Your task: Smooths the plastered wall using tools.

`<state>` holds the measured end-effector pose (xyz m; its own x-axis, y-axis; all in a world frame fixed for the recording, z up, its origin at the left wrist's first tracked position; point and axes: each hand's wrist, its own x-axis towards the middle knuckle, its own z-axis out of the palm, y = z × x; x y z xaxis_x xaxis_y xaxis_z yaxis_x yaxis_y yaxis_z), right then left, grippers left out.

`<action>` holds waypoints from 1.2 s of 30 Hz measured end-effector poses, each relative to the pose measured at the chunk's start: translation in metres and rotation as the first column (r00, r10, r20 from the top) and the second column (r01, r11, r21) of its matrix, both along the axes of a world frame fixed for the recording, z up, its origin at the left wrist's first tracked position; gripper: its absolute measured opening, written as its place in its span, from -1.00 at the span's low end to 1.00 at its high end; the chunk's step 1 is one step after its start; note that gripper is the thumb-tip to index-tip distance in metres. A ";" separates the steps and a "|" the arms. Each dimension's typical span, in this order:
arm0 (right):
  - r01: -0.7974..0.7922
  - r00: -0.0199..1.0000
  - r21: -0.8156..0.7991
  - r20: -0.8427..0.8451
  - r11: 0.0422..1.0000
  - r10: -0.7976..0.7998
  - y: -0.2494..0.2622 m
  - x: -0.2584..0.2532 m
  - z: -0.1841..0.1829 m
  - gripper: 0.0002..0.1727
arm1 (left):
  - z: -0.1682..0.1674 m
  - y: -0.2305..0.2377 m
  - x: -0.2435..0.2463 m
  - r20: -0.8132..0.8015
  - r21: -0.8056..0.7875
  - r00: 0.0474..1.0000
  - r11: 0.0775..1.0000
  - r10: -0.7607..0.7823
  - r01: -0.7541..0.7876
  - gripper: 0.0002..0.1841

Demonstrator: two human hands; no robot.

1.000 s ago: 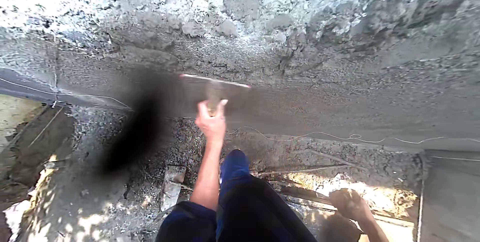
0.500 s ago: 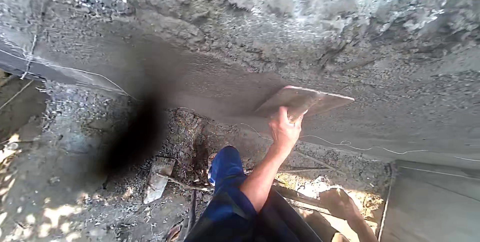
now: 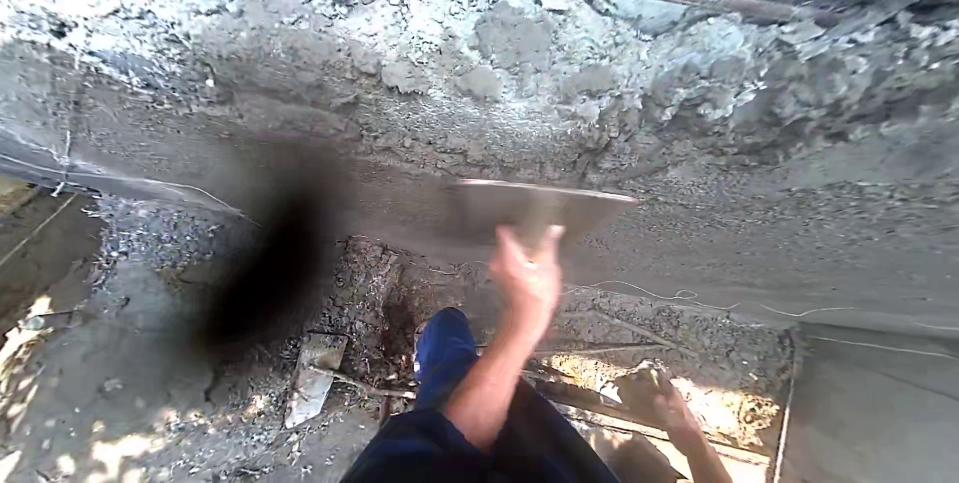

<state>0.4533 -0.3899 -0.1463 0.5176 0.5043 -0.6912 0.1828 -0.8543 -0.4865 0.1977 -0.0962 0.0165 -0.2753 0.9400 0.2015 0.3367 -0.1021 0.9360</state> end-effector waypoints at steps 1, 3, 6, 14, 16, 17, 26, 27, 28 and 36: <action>0.025 1.000 -0.003 0.007 1.000 -0.025 -0.009 -0.001 0.004 -0.42 | 0.001 -0.017 0.039 -0.084 0.037 0.994 0.996 -0.077 0.080 -0.51; 0.068 0.998 -0.019 0.014 0.997 -0.068 -0.021 0.000 0.015 -0.42 | 0.003 -0.040 0.091 -0.183 0.146 0.962 0.963 -0.200 0.228 -0.69; 0.135 0.989 -0.020 0.061 0.991 -0.134 -0.030 0.011 0.020 -0.39 | 0.007 -0.039 0.101 -0.162 0.248 0.948 0.918 -0.275 0.309 -0.76; 0.059 0.998 -0.139 0.008 0.988 -0.059 -0.028 0.045 -0.003 -0.47 | 0.012 0.020 -0.073 -0.170 0.214 0.985 0.977 0.017 0.020 -0.58; 0.038 0.999 -0.106 0.016 0.994 -0.037 -0.010 0.048 -0.006 -0.47 | 0.008 0.039 -0.114 -0.216 0.268 0.974 0.963 0.064 -0.004 -0.51; 0.046 0.999 -0.083 0.025 0.995 -0.044 0.001 0.044 0.001 -0.44 | 0.007 0.045 -0.128 -0.219 0.291 0.973 0.957 0.074 -0.008 -0.51; 0.052 0.984 0.259 -0.178 0.965 -0.005 0.044 -0.013 0.070 -0.32 | 0.021 0.032 -0.154 -0.026 0.114 0.988 0.981 -0.154 0.156 -0.58; 0.007 0.984 0.324 -0.171 0.946 0.052 0.052 -0.020 0.091 -0.35 | 0.016 0.028 -0.155 0.071 0.134 0.979 0.975 -0.189 0.178 -0.57; -0.067 0.982 0.388 -0.139 0.919 0.130 0.064 -0.027 0.117 -0.39 | 0.009 0.022 -0.155 0.199 0.161 0.954 0.967 -0.226 0.195 -0.58; -0.551 0.814 0.676 0.306 0.490 0.494 0.176 -0.115 0.346 -0.76 | -0.028 -0.066 -0.076 0.960 -0.056 0.269 0.899 -0.071 0.435 -0.52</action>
